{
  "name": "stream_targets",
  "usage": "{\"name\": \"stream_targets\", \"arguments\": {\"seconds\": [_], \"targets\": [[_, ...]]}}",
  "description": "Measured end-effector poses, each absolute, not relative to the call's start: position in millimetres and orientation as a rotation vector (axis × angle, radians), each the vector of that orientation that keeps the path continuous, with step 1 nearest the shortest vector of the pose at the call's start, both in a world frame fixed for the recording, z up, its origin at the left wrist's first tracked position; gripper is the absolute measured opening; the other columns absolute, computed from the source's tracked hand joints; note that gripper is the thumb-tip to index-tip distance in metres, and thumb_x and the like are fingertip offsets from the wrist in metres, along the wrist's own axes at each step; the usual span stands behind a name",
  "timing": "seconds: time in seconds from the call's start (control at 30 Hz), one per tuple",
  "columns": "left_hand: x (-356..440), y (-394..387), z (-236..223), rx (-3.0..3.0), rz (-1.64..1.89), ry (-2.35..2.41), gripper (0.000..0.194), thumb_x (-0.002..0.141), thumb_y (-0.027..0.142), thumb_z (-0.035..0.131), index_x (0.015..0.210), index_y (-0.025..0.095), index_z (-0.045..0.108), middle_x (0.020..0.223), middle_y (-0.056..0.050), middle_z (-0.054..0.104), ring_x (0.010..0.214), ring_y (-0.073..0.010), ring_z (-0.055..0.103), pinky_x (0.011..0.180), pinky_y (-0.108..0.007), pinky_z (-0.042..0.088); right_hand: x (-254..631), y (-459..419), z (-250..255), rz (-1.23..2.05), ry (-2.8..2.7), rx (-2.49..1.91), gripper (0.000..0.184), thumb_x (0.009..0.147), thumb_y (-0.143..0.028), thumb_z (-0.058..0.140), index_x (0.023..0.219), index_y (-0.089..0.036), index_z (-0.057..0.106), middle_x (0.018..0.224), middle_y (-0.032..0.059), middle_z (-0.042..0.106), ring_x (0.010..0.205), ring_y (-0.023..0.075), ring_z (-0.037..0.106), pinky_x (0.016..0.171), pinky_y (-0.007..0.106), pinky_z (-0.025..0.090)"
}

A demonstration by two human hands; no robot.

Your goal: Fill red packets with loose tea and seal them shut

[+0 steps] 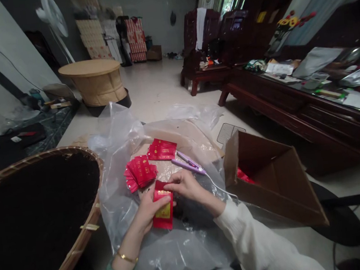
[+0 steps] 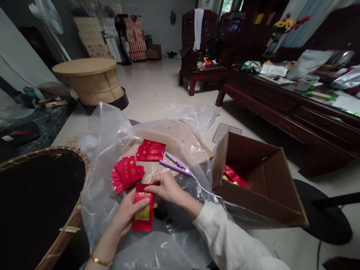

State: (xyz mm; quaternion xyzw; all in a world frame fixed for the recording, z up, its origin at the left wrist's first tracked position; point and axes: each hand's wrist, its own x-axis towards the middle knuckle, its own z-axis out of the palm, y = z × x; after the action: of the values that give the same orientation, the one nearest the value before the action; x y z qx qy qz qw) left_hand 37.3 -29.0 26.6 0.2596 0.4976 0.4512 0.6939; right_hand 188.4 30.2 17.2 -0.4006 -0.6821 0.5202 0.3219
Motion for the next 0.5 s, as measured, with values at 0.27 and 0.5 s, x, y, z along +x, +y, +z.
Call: {"name": "stream_targets", "arguments": {"seconds": [0.27,0.5], "targets": [[36.0,-27.3,14.8,0.567,1.034,1.185,0.066,0.043,0.038,0.094,0.096,0.01,0.066,0.088,-0.01,0.075,0.07,-0.0227,0.072,0.064,-0.029,0.058,226.7,72.6,2.0,0.438,-2.128,-1.703,0.057,0.086,-0.028,0.069,0.137,-0.012,0.051,0.131,0.0224,0.055,0.121,0.0339,0.051,0.1,0.049,0.042],[34.9,-26.5,20.8,0.603,1.031,1.247,0.069,0.036,0.04,0.094,0.091,0.01,0.066,0.083,-0.01,0.075,0.072,-0.0245,0.072,0.062,-0.029,0.057,234.6,84.7,-14.6,0.386,-2.34,-1.74,0.04,0.089,-0.022,0.064,0.126,-0.007,0.055,0.115,0.022,0.06,0.108,0.0294,0.057,0.092,0.04,0.047]]}}
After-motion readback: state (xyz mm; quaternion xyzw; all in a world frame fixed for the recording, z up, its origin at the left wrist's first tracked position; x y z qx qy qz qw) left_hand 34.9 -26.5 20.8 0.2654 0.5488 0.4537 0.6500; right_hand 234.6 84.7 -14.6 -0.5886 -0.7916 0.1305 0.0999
